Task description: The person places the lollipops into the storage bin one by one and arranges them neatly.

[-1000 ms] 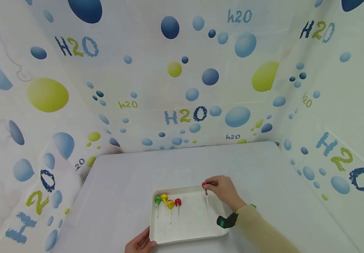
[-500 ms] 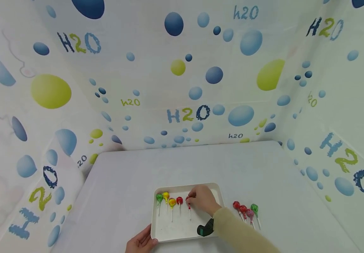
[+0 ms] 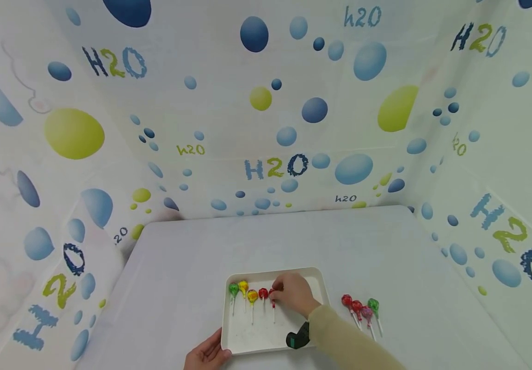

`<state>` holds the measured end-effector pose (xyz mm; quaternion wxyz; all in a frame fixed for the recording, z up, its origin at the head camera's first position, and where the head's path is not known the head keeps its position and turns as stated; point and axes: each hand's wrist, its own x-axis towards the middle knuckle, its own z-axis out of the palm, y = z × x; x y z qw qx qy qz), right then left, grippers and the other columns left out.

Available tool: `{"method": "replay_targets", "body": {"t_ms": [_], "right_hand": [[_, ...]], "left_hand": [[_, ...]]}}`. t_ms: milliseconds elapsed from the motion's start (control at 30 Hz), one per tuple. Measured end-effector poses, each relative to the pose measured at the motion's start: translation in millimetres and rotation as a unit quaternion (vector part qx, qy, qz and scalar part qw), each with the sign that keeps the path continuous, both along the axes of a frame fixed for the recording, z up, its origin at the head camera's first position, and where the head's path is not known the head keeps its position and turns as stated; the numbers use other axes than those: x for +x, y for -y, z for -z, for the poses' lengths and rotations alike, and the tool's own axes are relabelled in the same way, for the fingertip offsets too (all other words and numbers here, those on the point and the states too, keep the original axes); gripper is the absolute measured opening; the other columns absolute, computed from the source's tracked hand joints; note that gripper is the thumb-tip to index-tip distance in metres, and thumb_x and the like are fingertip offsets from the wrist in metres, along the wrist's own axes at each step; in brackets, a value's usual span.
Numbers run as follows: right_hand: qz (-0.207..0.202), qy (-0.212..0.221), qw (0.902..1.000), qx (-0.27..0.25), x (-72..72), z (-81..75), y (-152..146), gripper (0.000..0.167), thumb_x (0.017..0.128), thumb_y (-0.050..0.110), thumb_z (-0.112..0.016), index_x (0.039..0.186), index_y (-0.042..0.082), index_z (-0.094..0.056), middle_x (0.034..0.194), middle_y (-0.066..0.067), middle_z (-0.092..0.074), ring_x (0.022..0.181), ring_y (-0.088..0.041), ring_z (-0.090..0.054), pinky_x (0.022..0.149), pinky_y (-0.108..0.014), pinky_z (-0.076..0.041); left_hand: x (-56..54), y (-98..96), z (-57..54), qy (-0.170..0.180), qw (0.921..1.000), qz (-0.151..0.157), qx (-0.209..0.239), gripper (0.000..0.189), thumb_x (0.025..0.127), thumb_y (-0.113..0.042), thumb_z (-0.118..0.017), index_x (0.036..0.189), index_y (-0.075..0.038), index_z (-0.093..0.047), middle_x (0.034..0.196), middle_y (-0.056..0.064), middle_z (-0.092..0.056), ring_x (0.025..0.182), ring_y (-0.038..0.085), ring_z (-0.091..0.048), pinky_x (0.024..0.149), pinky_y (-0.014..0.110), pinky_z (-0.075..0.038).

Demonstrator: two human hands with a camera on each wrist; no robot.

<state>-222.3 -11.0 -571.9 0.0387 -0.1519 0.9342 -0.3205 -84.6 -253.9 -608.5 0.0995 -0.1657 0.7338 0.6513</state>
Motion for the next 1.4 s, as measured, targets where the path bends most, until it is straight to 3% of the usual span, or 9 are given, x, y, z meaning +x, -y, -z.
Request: {"method": "replay_targets", "body": {"t_ms": [267,767,900,1067,1400], "right_hand": [[-0.004,-0.002,1.0,0.003,0.0,0.4,0,0.015,0.084,0.022,-0.085,0.091,0.011,-0.078,0.084,0.004,-0.074,0.076,-0.009,-0.062,0.069,-0.026,-0.059],[0.016,0.006,0.9997,-0.019,0.4,-9.3,-12,0.019,0.089,0.024,-0.081,0.101,0.009,-0.078,0.092,0.001,-0.075,0.082,-0.012,-0.064,0.074,-0.029,-0.063],[0.029,-0.005,0.9983,-0.051,-4.7,-18.2,-36,0.021,0.09,0.023,-0.08,0.105,0.008,-0.078,0.095,-0.001,-0.076,0.085,-0.014,-0.068,0.074,-0.03,-0.064],[0.086,-0.002,0.993,-0.081,-8.7,-30.3,-81,0.018,0.092,0.02,-0.078,0.107,0.009,-0.078,0.101,-0.003,-0.077,0.09,-0.016,-0.071,0.079,-0.035,-0.066],[0.15,0.001,0.9877,-0.046,-1.0,-39.8,-184,0.025,0.098,0.018,-0.071,0.118,0.004,-0.074,0.114,-0.014,-0.076,0.101,-0.028,-0.071,0.089,-0.046,-0.066]], "left_hand": [[1.7,-0.1,-0.5,-0.012,0.9999,0.005,0.008,0.094,0.081,-0.027,-0.089,0.143,0.021,-0.039,0.145,0.04,-0.046,0.129,0.047,-0.058,0.092,0.029,-0.063],[-0.3,3.9,4.1,-0.003,0.9993,0.009,0.037,0.093,0.081,-0.022,-0.088,0.144,0.022,-0.036,0.146,0.04,-0.045,0.128,0.045,-0.06,0.092,0.03,-0.063],[-0.4,5.0,3.5,-0.009,0.9992,0.013,0.036,0.091,0.083,-0.022,-0.087,0.145,0.022,-0.036,0.146,0.04,-0.046,0.129,0.044,-0.06,0.092,0.029,-0.063],[-0.6,5.1,1.7,-0.012,0.9992,0.019,0.034,0.09,0.085,-0.023,-0.086,0.145,0.022,-0.036,0.146,0.04,-0.045,0.129,0.044,-0.059,0.093,0.029,-0.063],[-0.5,3.7,3.0,-0.01,0.9991,0.008,0.039,0.092,0.082,-0.023,-0.088,0.144,0.022,-0.037,0.145,0.04,-0.046,0.127,0.043,-0.061,0.092,0.029,-0.064]]}}
